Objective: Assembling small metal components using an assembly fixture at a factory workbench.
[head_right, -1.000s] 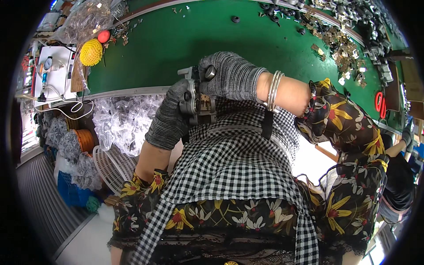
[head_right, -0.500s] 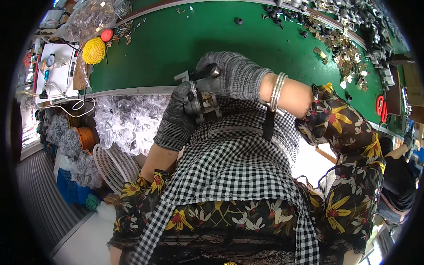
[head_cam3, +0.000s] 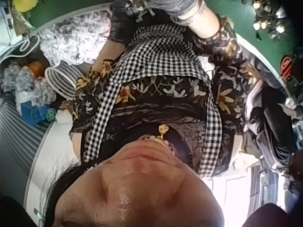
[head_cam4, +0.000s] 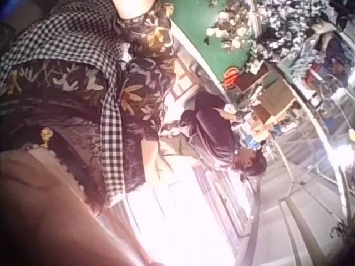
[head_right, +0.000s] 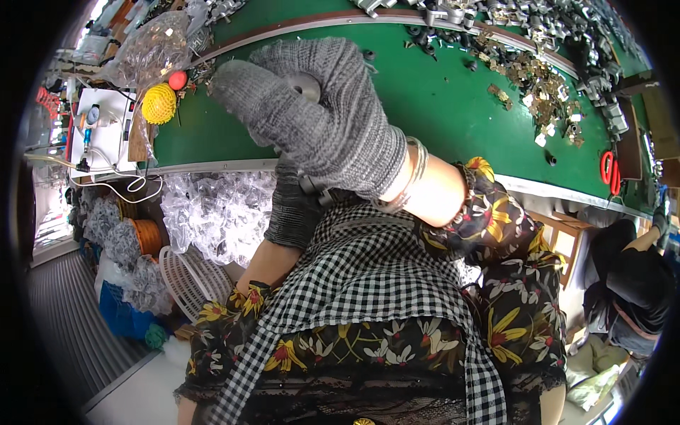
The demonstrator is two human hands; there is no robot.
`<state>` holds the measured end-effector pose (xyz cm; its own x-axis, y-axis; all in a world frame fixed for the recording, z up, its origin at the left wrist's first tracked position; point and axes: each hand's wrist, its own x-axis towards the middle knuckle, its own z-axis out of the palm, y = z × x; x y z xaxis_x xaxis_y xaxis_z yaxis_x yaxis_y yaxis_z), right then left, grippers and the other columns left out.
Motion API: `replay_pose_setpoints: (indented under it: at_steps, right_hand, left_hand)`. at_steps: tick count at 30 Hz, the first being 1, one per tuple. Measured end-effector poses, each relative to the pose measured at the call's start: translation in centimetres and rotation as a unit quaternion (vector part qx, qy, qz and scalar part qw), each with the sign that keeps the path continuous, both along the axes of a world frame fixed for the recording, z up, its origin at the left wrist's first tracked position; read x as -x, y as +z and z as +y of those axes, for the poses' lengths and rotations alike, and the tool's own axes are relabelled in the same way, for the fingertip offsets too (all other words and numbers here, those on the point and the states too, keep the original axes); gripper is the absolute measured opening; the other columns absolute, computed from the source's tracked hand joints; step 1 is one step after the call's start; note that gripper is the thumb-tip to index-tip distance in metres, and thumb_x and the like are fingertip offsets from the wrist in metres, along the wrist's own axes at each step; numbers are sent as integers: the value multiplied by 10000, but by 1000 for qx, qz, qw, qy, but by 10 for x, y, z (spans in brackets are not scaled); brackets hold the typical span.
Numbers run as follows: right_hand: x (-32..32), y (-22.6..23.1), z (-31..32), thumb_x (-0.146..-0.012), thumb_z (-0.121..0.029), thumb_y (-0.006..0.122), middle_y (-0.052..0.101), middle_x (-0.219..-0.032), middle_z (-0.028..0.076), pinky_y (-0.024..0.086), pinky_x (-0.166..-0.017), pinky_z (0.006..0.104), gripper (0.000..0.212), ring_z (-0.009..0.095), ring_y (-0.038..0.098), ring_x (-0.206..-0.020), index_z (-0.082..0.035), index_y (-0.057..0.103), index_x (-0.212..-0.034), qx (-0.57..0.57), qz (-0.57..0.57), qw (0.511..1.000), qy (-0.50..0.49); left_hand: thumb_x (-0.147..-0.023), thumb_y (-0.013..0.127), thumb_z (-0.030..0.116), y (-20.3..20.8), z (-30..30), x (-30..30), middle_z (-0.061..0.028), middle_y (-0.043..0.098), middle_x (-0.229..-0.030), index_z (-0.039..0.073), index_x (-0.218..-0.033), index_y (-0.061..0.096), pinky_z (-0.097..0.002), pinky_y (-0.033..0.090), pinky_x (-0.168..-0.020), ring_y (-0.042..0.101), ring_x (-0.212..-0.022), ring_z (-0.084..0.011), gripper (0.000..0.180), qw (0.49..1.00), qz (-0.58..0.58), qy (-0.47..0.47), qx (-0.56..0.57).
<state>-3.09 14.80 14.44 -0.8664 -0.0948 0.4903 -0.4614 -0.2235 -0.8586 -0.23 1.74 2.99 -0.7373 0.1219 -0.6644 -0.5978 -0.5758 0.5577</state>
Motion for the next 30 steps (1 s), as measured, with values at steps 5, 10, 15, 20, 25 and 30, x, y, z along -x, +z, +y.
replay_pose_setpoints:
  at_steps: [5,10,15,20,25,30]
  right_hand:
    - [14,-24,11,-915,-248,541,511,-647,51,376,-432,200,264,100,468,-514,-40,513,-756,91,-73,988,98]
    - [13,-53,12,-851,-229,637,658,-970,128,533,-810,261,380,189,622,-977,16,579,-1136,-166,199,959,-114]
    - [-10,-38,10,-881,-237,589,619,-824,99,454,-633,232,263,140,565,-745,14,625,-951,250,-185,940,139]
    - [-9,-9,-1,-894,-209,560,566,-723,90,367,-469,218,218,126,500,-540,3,609,-877,70,-12,997,16]
    - [7,-70,-17,-818,-216,674,647,-987,144,515,-726,265,294,228,639,-833,-37,646,-1051,-51,78,986,-137]
    - [-7,-60,17,-773,-254,686,650,-809,140,524,-635,280,291,222,637,-777,-16,655,-937,97,14,989,-108]
  left_hand:
    - [-873,515,277,8,-3,-3,-105,594,-881,55,-1022,483,-366,587,-606,640,-747,-220,269,1000,10,-12,-5]
    - [-860,534,443,-31,-18,8,-82,596,-980,115,-1128,489,-400,531,-724,614,-848,-222,426,982,91,-141,-83]
    - [-862,557,364,0,0,0,-110,584,-926,62,-1083,456,-337,576,-583,633,-764,-206,388,999,0,-51,11]
    - [-876,554,400,4,-13,-5,-132,561,-1092,64,-1136,451,-383,586,-654,632,-898,-229,438,997,-4,-66,44]
    - [-880,549,394,8,-11,-6,-114,576,-1081,54,-1167,457,-431,575,-735,624,-923,-257,455,996,19,-81,-33]
    - [-892,522,414,-2,2,1,-133,582,-1019,33,-1156,486,-418,577,-730,624,-866,-253,465,995,7,-93,28]
